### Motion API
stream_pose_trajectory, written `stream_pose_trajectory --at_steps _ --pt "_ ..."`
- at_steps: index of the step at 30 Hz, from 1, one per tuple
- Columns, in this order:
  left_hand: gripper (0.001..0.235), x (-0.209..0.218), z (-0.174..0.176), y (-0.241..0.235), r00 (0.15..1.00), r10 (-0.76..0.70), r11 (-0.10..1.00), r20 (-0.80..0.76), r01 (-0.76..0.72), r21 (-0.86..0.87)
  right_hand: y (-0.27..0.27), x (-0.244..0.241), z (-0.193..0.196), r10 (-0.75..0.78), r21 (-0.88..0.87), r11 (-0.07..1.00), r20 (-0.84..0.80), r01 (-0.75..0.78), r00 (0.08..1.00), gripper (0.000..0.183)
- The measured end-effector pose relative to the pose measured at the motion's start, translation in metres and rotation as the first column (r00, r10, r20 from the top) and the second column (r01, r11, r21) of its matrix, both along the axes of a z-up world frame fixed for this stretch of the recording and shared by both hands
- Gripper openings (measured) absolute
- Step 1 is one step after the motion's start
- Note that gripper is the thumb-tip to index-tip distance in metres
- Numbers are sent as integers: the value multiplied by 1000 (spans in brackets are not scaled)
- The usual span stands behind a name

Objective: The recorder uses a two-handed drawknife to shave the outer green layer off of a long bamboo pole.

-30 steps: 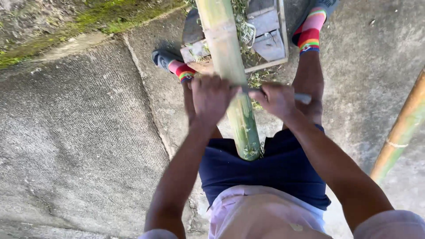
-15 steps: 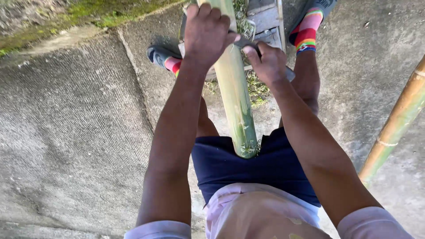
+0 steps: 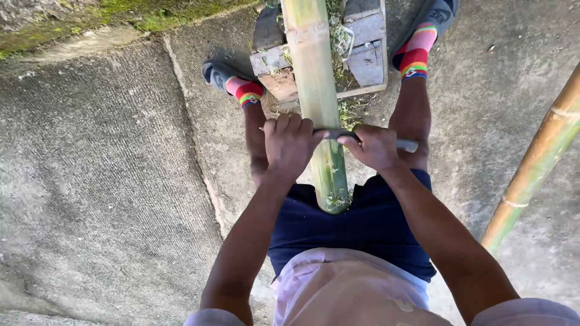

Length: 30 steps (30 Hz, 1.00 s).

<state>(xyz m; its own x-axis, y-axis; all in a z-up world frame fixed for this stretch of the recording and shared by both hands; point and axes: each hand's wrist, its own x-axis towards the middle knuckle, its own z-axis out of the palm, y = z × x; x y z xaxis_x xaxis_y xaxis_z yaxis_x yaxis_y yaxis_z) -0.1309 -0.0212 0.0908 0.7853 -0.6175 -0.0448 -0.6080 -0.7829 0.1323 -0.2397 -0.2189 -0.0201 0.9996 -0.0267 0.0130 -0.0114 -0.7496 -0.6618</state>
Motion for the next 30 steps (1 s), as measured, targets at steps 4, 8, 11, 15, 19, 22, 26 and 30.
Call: stream_pose_trajectory --at_steps 4,8,11,15,19,22,26,30 --pt "40 39 -5 -10 999 -8 1000 35 8 -4 -9 37 -10 -10 36 999 -129 15 992 61" --pt "41 103 -20 -20 985 -108 991 133 118 -69 -19 91 -8 -82 -24 996 -18 82 996 60" --pt "43 116 -17 -22 981 -147 980 130 162 -114 -20 99 -4 -93 -19 996 -10 93 996 60" --pt "43 78 -4 -11 992 -82 992 93 91 -91 -13 74 11 -55 42 998 141 50 988 54" --pt "42 -1 -8 3 983 -29 998 183 39 -50 -6 6 -4 -2 -2 1000 -69 2 998 60" --pt "47 -55 -13 15 998 58 998 -15 -58 -19 -2 -36 10 63 24 998 1 -63 998 60" --pt "41 -76 4 14 994 106 987 -42 -110 -120 -4 -38 9 106 -33 994 16 -105 994 59" --pt "59 -92 14 -11 986 165 951 -2 -160 -264 -9 3 -8 -220 -97 973 -127 209 967 44"
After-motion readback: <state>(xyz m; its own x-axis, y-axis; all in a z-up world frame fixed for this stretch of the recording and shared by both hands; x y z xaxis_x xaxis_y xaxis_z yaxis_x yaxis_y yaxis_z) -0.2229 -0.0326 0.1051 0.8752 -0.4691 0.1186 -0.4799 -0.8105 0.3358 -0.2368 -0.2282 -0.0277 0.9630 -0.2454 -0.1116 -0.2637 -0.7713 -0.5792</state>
